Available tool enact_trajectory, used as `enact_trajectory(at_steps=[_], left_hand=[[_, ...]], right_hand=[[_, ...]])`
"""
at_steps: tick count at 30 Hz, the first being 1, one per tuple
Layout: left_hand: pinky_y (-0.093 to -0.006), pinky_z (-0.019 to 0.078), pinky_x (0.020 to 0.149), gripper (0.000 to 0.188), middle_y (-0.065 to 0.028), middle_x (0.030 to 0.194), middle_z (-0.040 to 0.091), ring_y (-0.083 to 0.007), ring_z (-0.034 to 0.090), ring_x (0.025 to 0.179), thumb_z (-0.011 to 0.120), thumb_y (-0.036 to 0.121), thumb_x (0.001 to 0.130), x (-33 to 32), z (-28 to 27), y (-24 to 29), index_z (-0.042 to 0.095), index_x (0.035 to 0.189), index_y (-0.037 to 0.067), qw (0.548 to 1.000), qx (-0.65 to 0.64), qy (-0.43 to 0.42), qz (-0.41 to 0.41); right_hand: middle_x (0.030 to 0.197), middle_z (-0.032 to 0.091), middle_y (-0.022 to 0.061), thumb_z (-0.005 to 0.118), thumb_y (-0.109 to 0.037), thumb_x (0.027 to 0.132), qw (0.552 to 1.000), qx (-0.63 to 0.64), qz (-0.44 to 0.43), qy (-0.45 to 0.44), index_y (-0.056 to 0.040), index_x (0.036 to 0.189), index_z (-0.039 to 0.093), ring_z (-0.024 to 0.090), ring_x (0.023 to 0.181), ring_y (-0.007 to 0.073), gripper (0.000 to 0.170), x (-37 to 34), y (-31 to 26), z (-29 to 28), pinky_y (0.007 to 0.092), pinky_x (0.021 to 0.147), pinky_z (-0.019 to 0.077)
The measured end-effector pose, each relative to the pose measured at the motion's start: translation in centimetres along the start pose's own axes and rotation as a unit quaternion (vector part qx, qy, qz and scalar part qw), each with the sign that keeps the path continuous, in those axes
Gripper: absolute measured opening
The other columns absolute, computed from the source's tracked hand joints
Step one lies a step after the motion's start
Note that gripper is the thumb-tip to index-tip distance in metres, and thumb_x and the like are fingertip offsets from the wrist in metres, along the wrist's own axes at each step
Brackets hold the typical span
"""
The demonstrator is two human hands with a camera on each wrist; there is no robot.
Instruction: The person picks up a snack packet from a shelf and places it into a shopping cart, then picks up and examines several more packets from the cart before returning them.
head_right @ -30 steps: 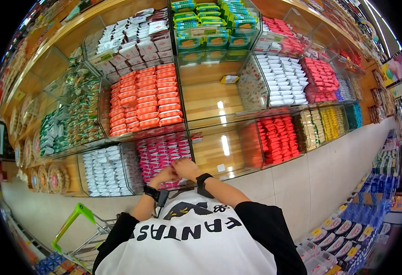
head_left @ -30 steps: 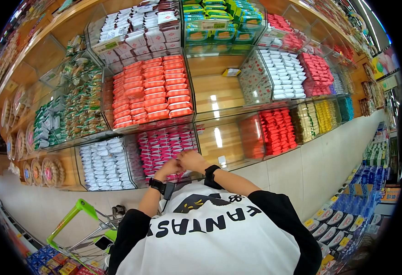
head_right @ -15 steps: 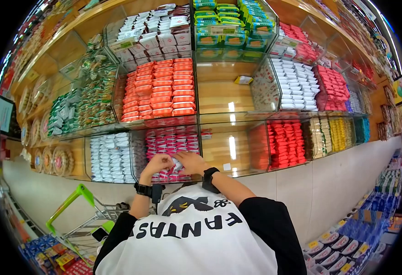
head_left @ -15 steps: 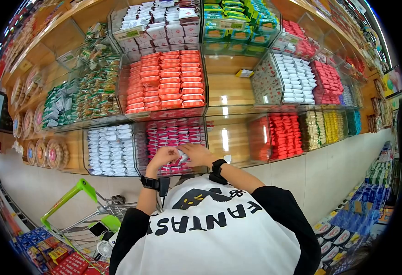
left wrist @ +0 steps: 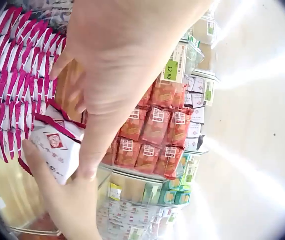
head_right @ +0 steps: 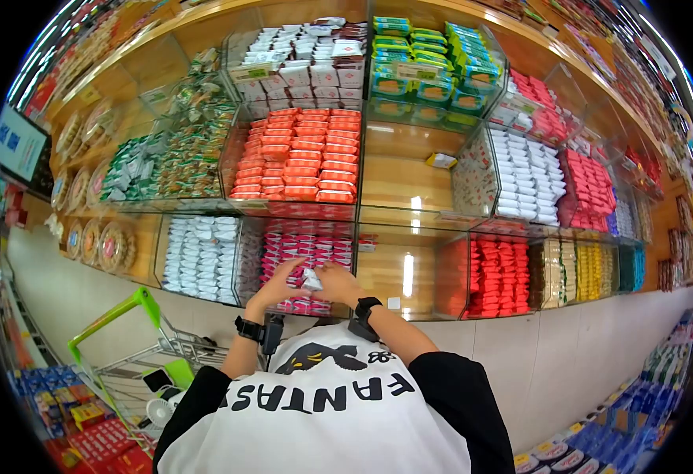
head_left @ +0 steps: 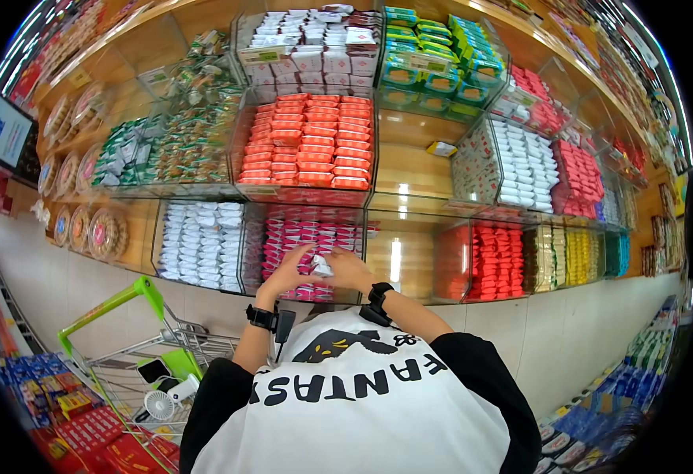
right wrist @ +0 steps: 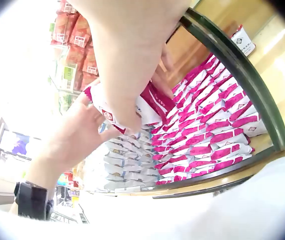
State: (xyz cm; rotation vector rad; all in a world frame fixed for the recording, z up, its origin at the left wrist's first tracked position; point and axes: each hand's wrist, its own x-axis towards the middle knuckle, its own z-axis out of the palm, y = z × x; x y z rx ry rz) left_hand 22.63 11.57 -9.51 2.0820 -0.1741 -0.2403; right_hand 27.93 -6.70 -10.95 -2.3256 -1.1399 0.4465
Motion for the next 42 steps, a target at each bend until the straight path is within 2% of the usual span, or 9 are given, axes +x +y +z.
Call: enact_trajectory(at_steps=[2, 5, 9, 13, 15, 21, 29, 37, 42], left_hand=[[-0.0341, 0.0327, 0.088, 0.061, -0.0118, 0.107, 0.047, -0.0256, 0.043, 0.101, 0.07, 0.022, 0.062, -0.3, 0.8, -0.3, 0.042, 0.113, 0.005, 1.0, -0.015, -0.002, 0.019], [-0.0312, 0.0376, 0.083, 0.053, -0.0115, 0.104, 0.05, -0.0236, 0.049, 0.095, 0.069, 0.016, 0.063, -1.0, 1.4, -0.3, 0.045, 0.108, 0.003, 0.997, -0.058, 0.014, -0.055], [-0.0297, 0.0408, 0.078, 0.048, -0.011, 0.101, 0.052, -0.0226, 0.051, 0.091, 0.068, 0.012, 0.063, -1.9, 2.3, -0.3, 0.047, 0.104, 0.002, 0.995, -0.068, 0.056, -0.055], [-0.0324, 0.0403, 0.077, 0.045, -0.0114, 0.097, 0.051, -0.025, 0.049, 0.09, 0.066, 0.011, 0.063, -2.7, 3.7, 1.5, 0.047, 0.103, 0.003, 0.988, -0.03, 0.143, -0.039], [-0.0355, 0.0371, 0.08, 0.048, -0.0114, 0.1, 0.05, -0.0288, 0.043, 0.093, 0.065, 0.01, 0.062, -3.1, 4.8, 1.9, 0.046, 0.106, 0.005, 0.962, 0.181, 0.194, -0.058], [-0.038, 0.0363, 0.08, 0.051, -0.0069, 0.109, 0.048, -0.0271, 0.042, 0.097, 0.06, 0.012, 0.065, -5.4, 5.1, 4.9, 0.042, 0.112, 0.008, 0.921, 0.27, 0.282, -0.007], [-0.0359, 0.0372, 0.082, 0.043, -0.0082, 0.112, 0.045, -0.0273, 0.042, 0.098, 0.054, 0.008, 0.067, -13.1, 6.4, 6.3, 0.045, 0.11, 0.01, 0.893, 0.262, 0.35, -0.107], [-0.0349, 0.0375, 0.084, 0.034, -0.0105, 0.108, 0.044, -0.0273, 0.042, 0.102, 0.052, 0.008, 0.072, -17.3, 7.6, 6.5, 0.047, 0.106, 0.009, 0.869, 0.221, 0.409, -0.169], [-0.0342, 0.0397, 0.08, 0.028, -0.0098, 0.105, 0.045, -0.027, 0.046, 0.097, 0.052, 0.008, 0.072, -19.3, 7.8, 6.9, 0.052, 0.1, 0.011, 0.854, 0.209, 0.447, -0.167]], right_hand=[[0.087, 0.052, 0.0186, 0.062, -0.037, 0.059, 0.999, 0.001, 0.049, 0.012, 0.0009, 0.088, 0.053, 0.05, 0.084, 0.0311, 0.049, 0.1, 0.4, 0.7, 0.0372, 0.076, 0.0417], [0.085, 0.052, 0.0188, 0.062, -0.036, 0.058, 1.0, -0.006, 0.009, 0.0, 0.0003, 0.088, 0.053, 0.051, 0.082, 0.0312, 0.048, -0.2, -0.5, -0.6, 0.0374, 0.074, 0.0418], [0.084, 0.053, 0.0182, 0.063, -0.037, 0.059, 0.999, -0.024, -0.024, -0.032, -0.0011, 0.087, 0.051, 0.051, 0.083, 0.0302, 0.046, 0.1, -0.1, -0.3, 0.0371, 0.074, 0.0418], [0.083, 0.054, 0.0149, 0.064, -0.03, 0.058, 0.999, -0.005, -0.049, 0.017, -0.0032, 0.086, 0.052, 0.049, 0.085, 0.0291, 0.04, 0.0, 0.0, -0.3, 0.0366, 0.075, 0.041], [0.082, 0.054, 0.0139, 0.064, -0.027, 0.058, 0.997, 0.001, -0.071, 0.032, -0.0044, 0.086, 0.052, 0.049, 0.084, 0.0286, 0.038, 0.1, 0.1, 0.1, 0.0364, 0.074, 0.0406], [0.086, 0.055, 0.0146, 0.066, -0.025, 0.058, 0.994, 0.045, -0.077, 0.07, -0.0039, 0.089, 0.053, 0.049, 0.085, 0.0303, 0.039, 0.2, 0.7, 0.5, 0.0371, 0.074, 0.0403], [0.086, 0.054, 0.0186, 0.068, -0.03, 0.06, 0.985, 0.078, -0.117, 0.096, -0.0011, 0.094, 0.053, 0.049, 0.085, 0.0338, 0.047, 0.1, 0.5, -0.7, 0.039, 0.073, 0.0403], [0.08, 0.055, 0.019, 0.07, -0.03, 0.056, 0.992, 0.083, -0.083, 0.039, -0.0001, 0.086, 0.053, 0.05, 0.08, 0.035, 0.046, 0.4, 0.6, -0.8, 0.0413, 0.071, 0.0405], [0.083, 0.055, 0.0212, 0.066, -0.041, 0.056, 0.995, -0.029, -0.092, -0.03, -0.0007, 0.084, 0.054, 0.053, 0.08, 0.0345, 0.05, 0.3, -0.1, -0.2, 0.0414, 0.069, 0.0425]])
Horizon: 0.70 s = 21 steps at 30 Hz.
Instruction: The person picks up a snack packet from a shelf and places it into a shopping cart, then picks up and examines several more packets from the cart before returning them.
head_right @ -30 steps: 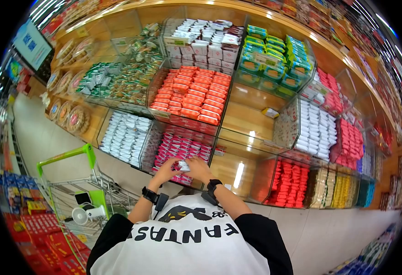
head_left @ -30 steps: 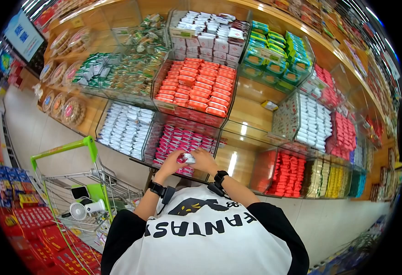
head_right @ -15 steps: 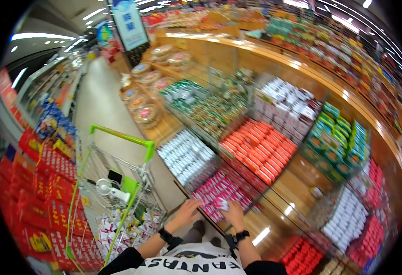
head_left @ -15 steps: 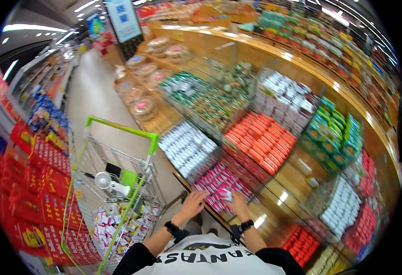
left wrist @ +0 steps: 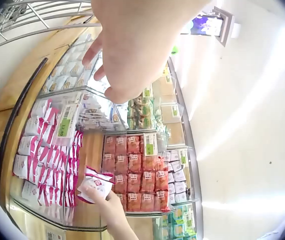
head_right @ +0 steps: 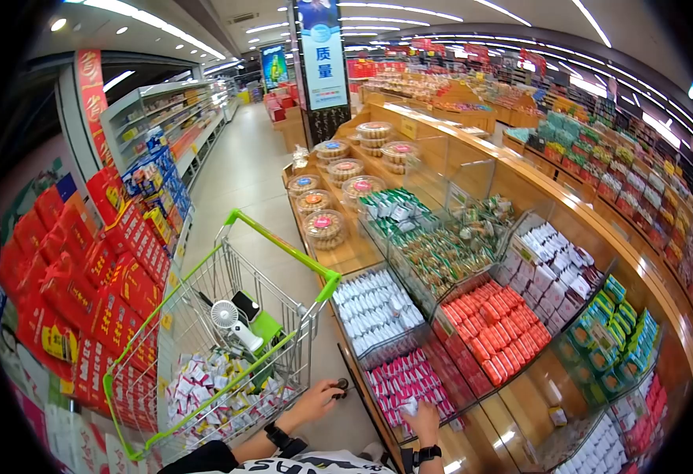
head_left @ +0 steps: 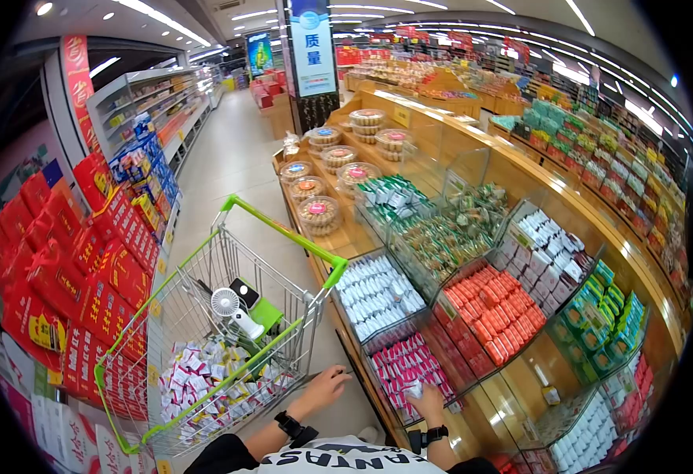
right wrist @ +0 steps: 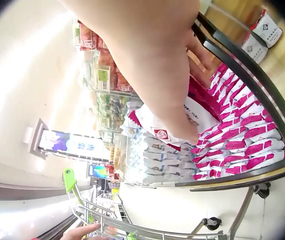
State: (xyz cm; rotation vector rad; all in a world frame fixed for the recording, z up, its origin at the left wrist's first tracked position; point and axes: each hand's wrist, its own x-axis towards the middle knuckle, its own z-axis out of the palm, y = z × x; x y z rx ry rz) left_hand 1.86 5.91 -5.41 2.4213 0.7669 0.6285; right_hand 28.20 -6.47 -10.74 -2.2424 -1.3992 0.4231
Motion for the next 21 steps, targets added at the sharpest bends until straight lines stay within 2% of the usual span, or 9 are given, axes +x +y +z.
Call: enact_trajectory(at_steps=[5, 7, 9, 11, 13, 14, 16, 19, 21], left_hand=[[-0.0295, 0.0415, 0.077, 0.025, -0.0089, 0.1, 0.049, -0.025, 0.05, 0.091, 0.052, 0.006, 0.073, -2.2, -2.3, -0.9, 0.053, 0.098, 0.008, 0.998, -0.051, -0.001, -0.044], [-0.0325, 0.0432, 0.07, 0.022, -0.008, 0.089, 0.053, -0.0255, 0.053, 0.081, 0.051, 0.01, 0.073, -3.1, -3.7, -1.3, 0.055, 0.095, 0.009, 0.995, -0.058, -0.008, -0.08], [-0.0317, 0.0436, 0.069, 0.023, -0.0081, 0.087, 0.053, -0.025, 0.054, 0.079, 0.051, 0.011, 0.073, -4.1, -5.3, -1.1, 0.055, 0.096, 0.009, 0.994, -0.064, 0.011, -0.084], [-0.031, 0.0439, 0.068, 0.024, -0.0082, 0.085, 0.054, -0.0244, 0.054, 0.076, 0.051, 0.011, 0.074, -4.9, -5.8, -1.4, 0.054, 0.097, 0.009, 0.993, -0.076, 0.028, -0.082], [-0.0291, 0.0435, 0.07, 0.024, -0.0082, 0.085, 0.055, -0.0207, 0.055, 0.078, 0.053, 0.015, 0.075, -5.4, -6.2, -2.3, 0.054, 0.098, 0.007, 0.972, -0.182, -0.006, -0.148], [-0.0291, 0.0435, 0.07, 0.024, -0.0082, 0.085, 0.055, -0.0207, 0.055, 0.078, 0.053, 0.015, 0.075, -5.4, -6.5, -2.7, 0.054, 0.098, 0.007, 0.972, -0.186, -0.007, -0.144], [-0.0277, 0.0431, 0.071, 0.028, -0.0088, 0.086, 0.056, -0.0179, 0.055, 0.08, 0.055, 0.023, 0.077, -5.3, -7.2, -3.2, 0.053, 0.099, 0.005, 0.962, -0.245, -0.021, -0.117], [-0.0279, 0.0432, 0.071, 0.035, -0.0099, 0.089, 0.056, -0.0181, 0.055, 0.081, 0.057, 0.028, 0.077, -4.9, -8.5, -3.2, 0.05, 0.102, 0.004, 0.958, -0.265, -0.037, -0.105], [-0.0284, 0.0431, 0.072, 0.039, -0.0107, 0.091, 0.056, -0.0193, 0.055, 0.081, 0.057, 0.029, 0.077, -4.8, -9.7, -2.8, 0.048, 0.105, 0.004, 0.962, -0.253, -0.046, -0.097]], right_hand=[[0.075, 0.057, 0.0192, 0.067, -0.043, 0.055, 1.0, -0.013, -0.014, -0.014, 0.0002, 0.077, 0.053, 0.055, 0.073, 0.0339, 0.05, 0.1, -0.8, -0.2, 0.041, 0.065, 0.0432], [0.076, 0.057, 0.0195, 0.067, -0.045, 0.054, 0.999, -0.032, -0.012, -0.021, 0.0001, 0.078, 0.053, 0.055, 0.073, 0.0337, 0.053, 0.7, -1.4, 0.0, 0.0406, 0.065, 0.0433], [0.078, 0.057, 0.0203, 0.067, -0.046, 0.054, 0.999, 0.039, 0.027, -0.017, -0.0007, 0.08, 0.054, 0.056, 0.075, 0.0331, 0.055, 0.7, -2.4, -0.1, 0.0398, 0.066, 0.0434], [0.08, 0.057, 0.0201, 0.067, -0.044, 0.056, 0.999, 0.013, 0.031, -0.033, -0.0019, 0.085, 0.054, 0.056, 0.076, 0.033, 0.052, 1.3, -2.7, 1.0, 0.0391, 0.066, 0.0433], [0.081, 0.06, 0.0143, 0.071, -0.03, 0.058, 0.992, 0.114, -0.052, -0.029, -0.0023, 0.091, 0.054, 0.059, 0.074, 0.0254, 0.046, 1.3, -7.1, 0.4, 0.033, 0.066, 0.0443], [0.081, 0.06, 0.0143, 0.071, -0.03, 0.058, 0.992, 0.11, -0.05, -0.026, -0.0023, 0.091, 0.054, 0.059, 0.074, 0.0254, 0.046, 1.3, -9.2, 0.1, 0.033, 0.066, 0.0443], [0.081, 0.06, 0.0127, 0.07, -0.029, 0.061, 0.971, 0.181, -0.087, -0.127, -0.0023, 0.093, 0.055, 0.059, 0.076, 0.0214, 0.044, 1.2, -13.7, -0.8, 0.0305, 0.067, 0.0441], [0.083, 0.06, 0.0127, 0.068, -0.025, 0.065, 0.946, 0.22, -0.16, -0.174, -0.0015, 0.096, 0.052, 0.058, 0.077, 0.0198, 0.042, 0.4, -20.5, -1.7, 0.0292, 0.068, 0.0437], [0.085, 0.059, 0.0132, 0.067, -0.023, 0.066, 0.943, 0.214, -0.178, -0.181, -0.0015, 0.098, 0.051, 0.058, 0.078, 0.0206, 0.042, 0.8, -22.2, 0.2, 0.0294, 0.069, 0.0436]])
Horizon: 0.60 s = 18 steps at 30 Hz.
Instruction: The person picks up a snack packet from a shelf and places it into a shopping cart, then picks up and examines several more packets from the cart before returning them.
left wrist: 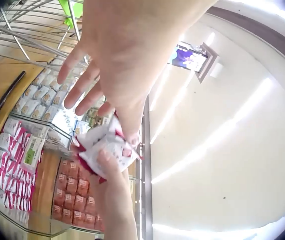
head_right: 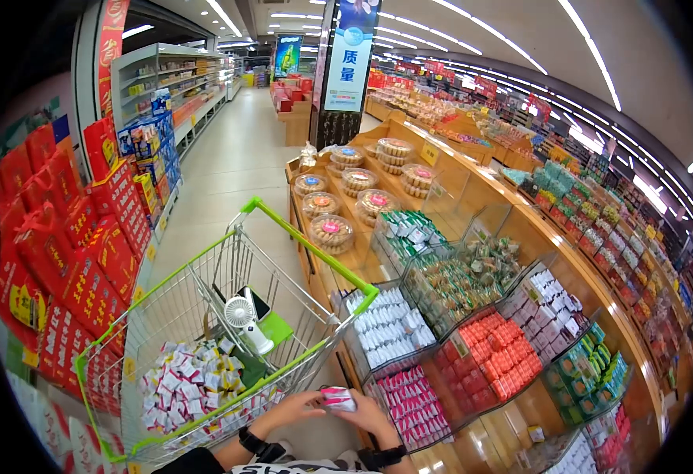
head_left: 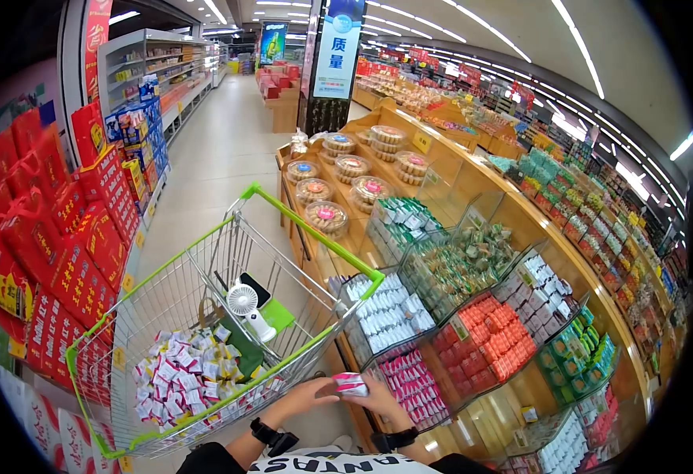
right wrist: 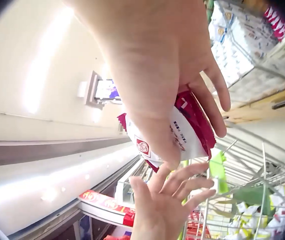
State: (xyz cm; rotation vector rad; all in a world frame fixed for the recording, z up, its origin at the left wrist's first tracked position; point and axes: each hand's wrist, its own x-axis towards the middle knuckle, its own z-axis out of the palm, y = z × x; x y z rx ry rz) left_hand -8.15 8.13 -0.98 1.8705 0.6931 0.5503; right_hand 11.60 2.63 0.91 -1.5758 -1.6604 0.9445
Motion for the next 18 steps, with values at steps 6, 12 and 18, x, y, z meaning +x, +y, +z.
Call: enact_trajectory(at_steps=[6, 12, 18], left_hand=[[-0.0304, 0.0424, 0.074, 0.054, -0.0145, 0.093, 0.056, -0.0241, 0.055, 0.084, 0.06, 0.034, 0.074, -2.9, -2.8, 0.9, 0.038, 0.113, 0.004, 0.999, 0.001, 0.04, -0.035], [-0.0335, 0.0418, 0.073, 0.052, -0.0161, 0.093, 0.055, -0.0276, 0.054, 0.085, 0.059, 0.038, 0.073, -7.1, -6.3, -0.9, 0.044, 0.108, 0.002, 0.997, 0.057, 0.058, -0.018], [-0.0351, 0.0407, 0.073, 0.045, -0.0163, 0.087, 0.055, -0.0295, 0.053, 0.083, 0.059, 0.035, 0.072, -11.1, -10.0, -1.4, 0.05, 0.105, 0.006, 0.988, 0.082, 0.123, -0.037]], right_hand=[[0.088, 0.058, 0.0143, 0.065, -0.021, 0.068, 0.998, -0.033, -0.02, -0.054, -0.0023, 0.102, 0.048, 0.058, 0.081, 0.0236, 0.043, 2.4, -4.8, 2.9, 0.0296, 0.069, 0.0434], [0.086, 0.059, 0.011, 0.069, -0.021, 0.065, 0.991, 0.02, -0.043, -0.125, -0.0016, 0.103, 0.048, 0.058, 0.079, 0.016, 0.047, 3.4, -7.3, 7.1, 0.0276, 0.07, 0.0438], [0.082, 0.061, 0.01, 0.07, -0.023, 0.064, 0.982, 0.052, -0.056, -0.171, -0.0019, 0.101, 0.049, 0.058, 0.074, 0.0138, 0.048, 5.1, -11.8, 11.3, 0.0271, 0.067, 0.045]])
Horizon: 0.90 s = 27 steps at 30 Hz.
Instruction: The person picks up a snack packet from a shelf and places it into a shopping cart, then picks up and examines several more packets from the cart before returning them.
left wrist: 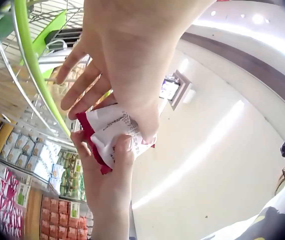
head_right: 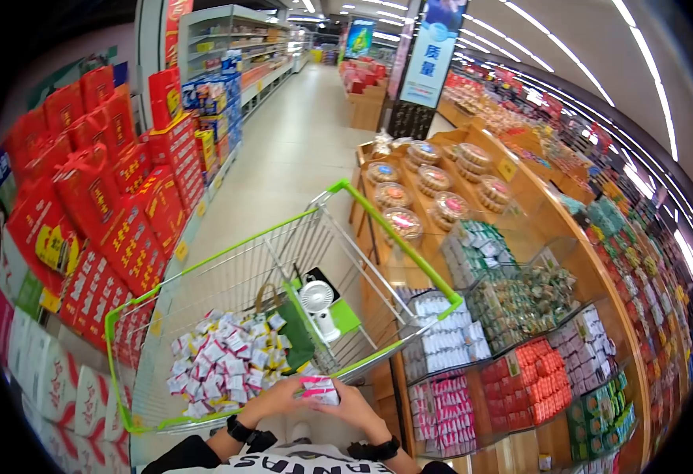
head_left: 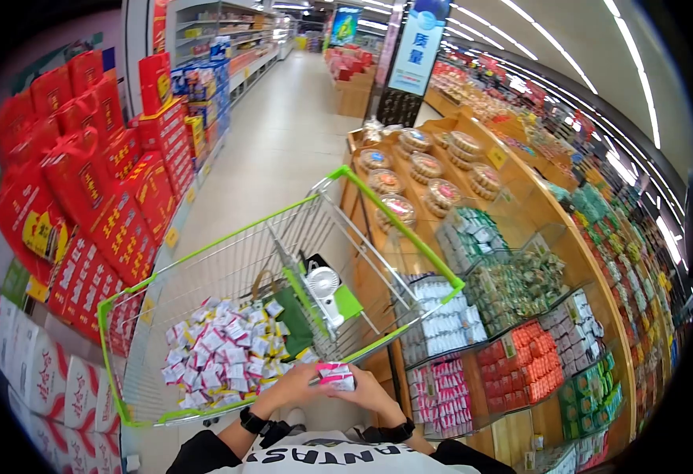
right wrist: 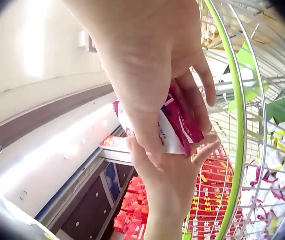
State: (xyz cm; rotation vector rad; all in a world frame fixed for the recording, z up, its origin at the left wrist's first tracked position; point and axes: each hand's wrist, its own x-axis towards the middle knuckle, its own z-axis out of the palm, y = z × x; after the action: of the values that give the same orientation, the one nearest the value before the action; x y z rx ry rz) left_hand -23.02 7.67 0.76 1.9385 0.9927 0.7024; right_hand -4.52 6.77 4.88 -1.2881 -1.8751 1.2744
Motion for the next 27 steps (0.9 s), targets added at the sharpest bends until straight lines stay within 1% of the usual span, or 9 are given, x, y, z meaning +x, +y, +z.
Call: enact_trajectory(at_steps=[6, 8, 10, 15, 18, 20, 23, 26, 27], left_hand=[[-0.0337, 0.0421, 0.065, 0.041, -0.0133, 0.083, 0.056, -0.0276, 0.054, 0.075, 0.058, 0.035, 0.073, -3.9, -2.7, -0.6, 0.053, 0.101, 0.006, 0.99, 0.049, 0.122, -0.043], [-0.0335, 0.042, 0.064, 0.041, -0.0137, 0.082, 0.056, -0.0277, 0.054, 0.073, 0.058, 0.035, 0.073, -5.5, -2.8, -0.8, 0.052, 0.102, 0.006, 0.986, 0.014, 0.154, -0.058], [-0.0337, 0.0418, 0.064, 0.041, -0.0136, 0.081, 0.055, -0.0283, 0.053, 0.074, 0.058, 0.035, 0.074, -7.1, -2.7, -1.3, 0.052, 0.103, 0.006, 0.977, 0.021, 0.188, -0.099], [-0.0362, 0.0398, 0.059, 0.037, -0.0165, 0.07, 0.05, -0.03, 0.05, 0.066, 0.059, 0.034, 0.074, -9.8, -2.2, -0.7, 0.05, 0.072, -0.002, 0.95, 0.064, 0.253, -0.171], [-0.0361, 0.0397, 0.057, 0.036, -0.0166, 0.067, 0.05, -0.0309, 0.05, 0.064, 0.059, 0.034, 0.074, -10.2, -2.1, 0.5, 0.051, 0.074, -0.002, 0.929, 0.061, 0.304, -0.2], [-0.0344, 0.0408, 0.057, 0.033, -0.0176, 0.068, 0.052, -0.0297, 0.052, 0.064, 0.059, 0.03, 0.074, -10.4, -1.2, -0.2, 0.051, 0.076, -0.002, 0.92, 0.08, 0.308, -0.229], [-0.0284, 0.0432, 0.062, 0.027, -0.014, 0.077, 0.056, -0.0175, 0.055, 0.07, 0.057, 0.02, 0.077, -10.0, -1.2, 0.9, 0.051, 0.09, -0.004, 0.874, -0.091, 0.417, -0.232], [-0.0267, 0.0431, 0.063, 0.027, -0.0111, 0.078, 0.056, -0.0151, 0.055, 0.071, 0.056, 0.019, 0.079, -10.2, -0.3, 0.0, 0.051, 0.093, -0.003, 0.825, -0.155, 0.501, -0.21], [-0.0254, 0.0431, 0.064, 0.026, -0.0094, 0.078, 0.055, -0.0149, 0.054, 0.073, 0.055, 0.019, 0.079, -10.4, -0.3, 0.0, 0.05, 0.093, -0.003, 0.828, -0.131, 0.496, -0.228]], right_hand=[[0.081, 0.06, 0.0121, 0.071, -0.024, 0.062, 0.995, -0.033, -0.071, -0.054, -0.0042, 0.099, 0.05, 0.06, 0.074, 0.0206, 0.047, 3.4, -0.8, 3.3, 0.0285, 0.065, 0.0456], [0.082, 0.058, 0.0174, 0.069, -0.033, 0.062, 0.987, -0.062, -0.103, -0.105, -0.0035, 0.097, 0.049, 0.058, 0.075, 0.0293, 0.05, 4.4, -1.1, 4.3, 0.0319, 0.064, 0.045], [0.083, 0.057, 0.0185, 0.068, -0.036, 0.062, 0.981, -0.081, -0.103, -0.143, -0.0036, 0.095, 0.05, 0.057, 0.075, 0.0313, 0.05, 5.1, -1.8, 5.2, 0.0343, 0.063, 0.0449], [0.08, 0.056, 0.0202, 0.07, -0.037, 0.06, 0.959, -0.13, -0.195, -0.157, -0.0038, 0.101, 0.043, 0.056, 0.072, 0.0359, 0.059, 6.9, -1.1, 7.2, 0.0389, 0.062, 0.0441], [0.079, 0.055, 0.0222, 0.071, -0.038, 0.059, 0.951, -0.119, -0.213, -0.192, -0.0028, 0.104, 0.039, 0.055, 0.076, 0.0368, 0.066, 7.8, -1.5, 7.6, 0.0391, 0.063, 0.0438], [0.081, 0.054, 0.0231, 0.07, -0.038, 0.061, 0.944, -0.134, -0.196, -0.231, -0.0015, 0.105, 0.037, 0.055, 0.078, 0.0353, 0.066, 8.3, -1.4, 7.8, 0.0377, 0.063, 0.0439], [0.085, 0.054, 0.0192, 0.066, -0.035, 0.068, 0.948, -0.049, -0.198, -0.243, -0.0008, 0.107, 0.037, 0.055, 0.071, 0.0265, 0.059, 9.9, 0.0, 9.2, 0.0323, 0.062, 0.0433], [0.085, 0.053, 0.015, 0.064, -0.032, 0.071, 0.947, 0.009, -0.168, -0.272, -0.001, 0.109, 0.037, 0.053, 0.072, 0.0226, 0.056, 10.3, -2.1, 9.5, 0.0304, 0.063, 0.0426], [0.093, 0.051, 0.0104, 0.063, -0.018, 0.073, 0.942, 0.01, -0.169, -0.29, -0.0005, 0.107, 0.039, 0.051, 0.074, 0.0139, 0.046, 10.4, -2.4, 9.6, 0.0251, 0.065, 0.0424]])
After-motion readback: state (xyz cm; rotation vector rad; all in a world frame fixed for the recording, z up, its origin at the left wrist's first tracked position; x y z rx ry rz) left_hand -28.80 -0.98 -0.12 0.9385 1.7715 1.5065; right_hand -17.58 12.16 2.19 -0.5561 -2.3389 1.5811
